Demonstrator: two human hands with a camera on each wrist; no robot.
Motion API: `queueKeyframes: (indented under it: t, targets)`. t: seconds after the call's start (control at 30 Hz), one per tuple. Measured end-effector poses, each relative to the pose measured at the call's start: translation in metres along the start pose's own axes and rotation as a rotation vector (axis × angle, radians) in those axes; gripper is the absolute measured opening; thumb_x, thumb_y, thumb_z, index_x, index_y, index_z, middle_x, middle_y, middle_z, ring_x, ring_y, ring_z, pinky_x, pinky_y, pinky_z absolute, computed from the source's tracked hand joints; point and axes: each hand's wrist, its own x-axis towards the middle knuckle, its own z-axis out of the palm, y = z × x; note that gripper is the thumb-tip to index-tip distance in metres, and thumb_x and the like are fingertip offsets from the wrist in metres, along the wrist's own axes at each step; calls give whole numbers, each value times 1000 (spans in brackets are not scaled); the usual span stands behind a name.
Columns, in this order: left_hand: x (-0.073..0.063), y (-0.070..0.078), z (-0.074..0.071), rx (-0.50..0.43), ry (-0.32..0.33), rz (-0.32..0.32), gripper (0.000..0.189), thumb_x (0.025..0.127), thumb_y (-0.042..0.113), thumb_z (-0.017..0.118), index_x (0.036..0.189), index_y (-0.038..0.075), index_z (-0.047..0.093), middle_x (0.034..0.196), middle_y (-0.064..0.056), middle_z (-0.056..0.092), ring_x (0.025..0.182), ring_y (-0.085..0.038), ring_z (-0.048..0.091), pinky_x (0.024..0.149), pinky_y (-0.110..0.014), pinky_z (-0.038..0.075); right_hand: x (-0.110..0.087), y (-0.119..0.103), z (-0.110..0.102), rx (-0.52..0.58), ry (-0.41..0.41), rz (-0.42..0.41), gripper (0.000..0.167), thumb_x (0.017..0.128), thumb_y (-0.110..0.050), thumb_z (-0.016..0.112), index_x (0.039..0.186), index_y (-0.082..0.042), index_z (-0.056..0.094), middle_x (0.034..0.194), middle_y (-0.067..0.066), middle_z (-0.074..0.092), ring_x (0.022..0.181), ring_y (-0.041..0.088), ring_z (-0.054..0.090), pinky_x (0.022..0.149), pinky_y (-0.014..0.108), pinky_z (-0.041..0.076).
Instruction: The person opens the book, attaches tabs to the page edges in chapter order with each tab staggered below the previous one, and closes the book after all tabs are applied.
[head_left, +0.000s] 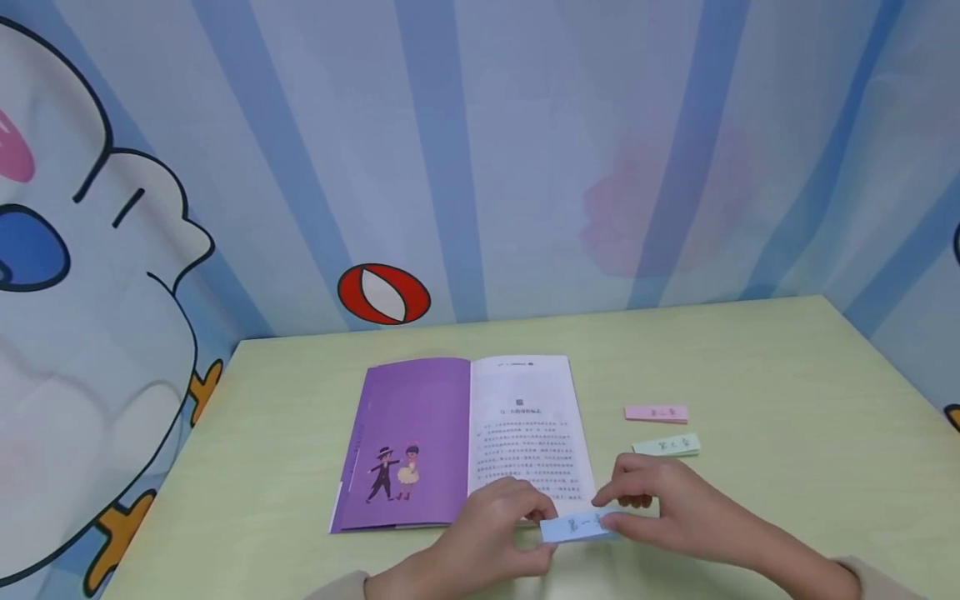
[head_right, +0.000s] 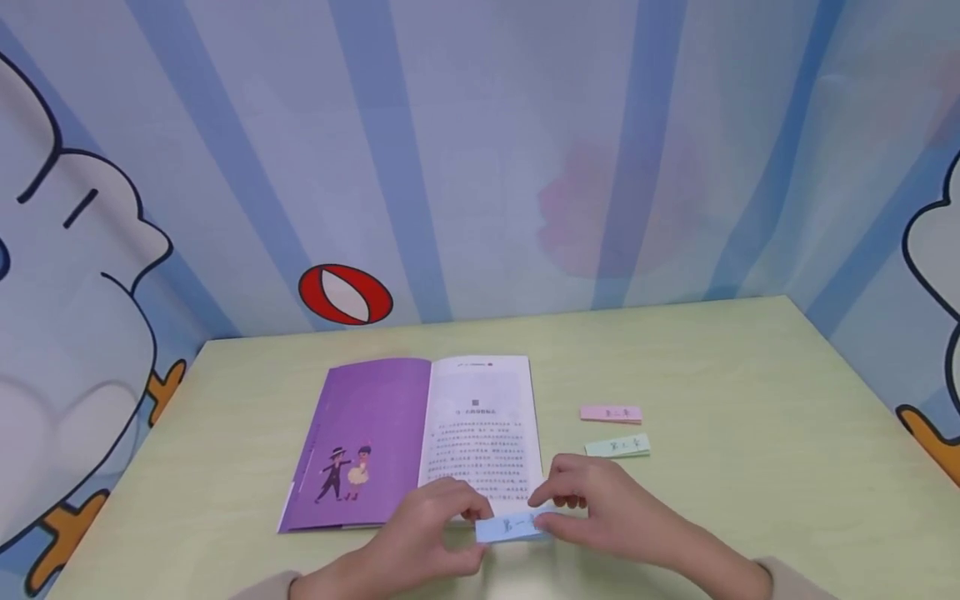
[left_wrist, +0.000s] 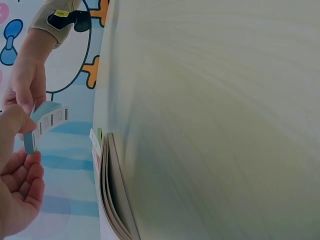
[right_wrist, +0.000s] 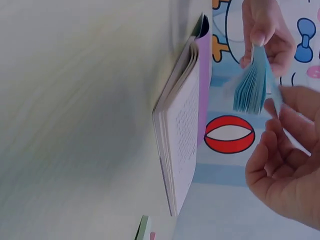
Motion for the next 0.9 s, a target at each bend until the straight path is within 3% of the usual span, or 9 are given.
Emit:
queueKeyframes:
  t: [0.23,0.4,0.5,0.7,0.9]
  targets:
    - [1,-1,3,29,17,-13,21,66,14,77,81,15,63,76,10,60,73,1,49,72,-4,35,-1,-4,2,87,32,136,2,82,-17,72,83,-16,71,70,-14,52,61,1,48,52,19,44]
    - [0,-2,5,22,23,-5,22,65,12,77,82,15,63,76,10,60,73,-1,50,71,-5,37,-4,-5,4,170,33,277,12,80,-23,74,77,-14,66,68,-9,56,61,4,49,52,21,44]
    - [-1,-2,6,27,11,-11,21,66,13,77,82,15,63,76,10,60,73,0,50,72,-5,37,-5,-6,5,211,37,317,14,79,-24,74,76,-13,67,67,-8,58,60,4,50,52,22,45]
    - [-2,-2,8,14,-15,-53,20,67,13,77,81,14,63,76,10,60,74,0,50,72,-6,37,-7,-5,8,196,58,266,10,80,-21,74,76,-14,69,68,-10,61,60,2,53,52,23,48]
    - [-2,-3,9,2,-25,-66,19,67,13,76,82,14,64,76,9,61,73,-2,51,71,-6,36,-6,-4,9,149,50,114,4,81,-14,73,78,-16,70,71,-13,62,61,-1,53,51,21,47]
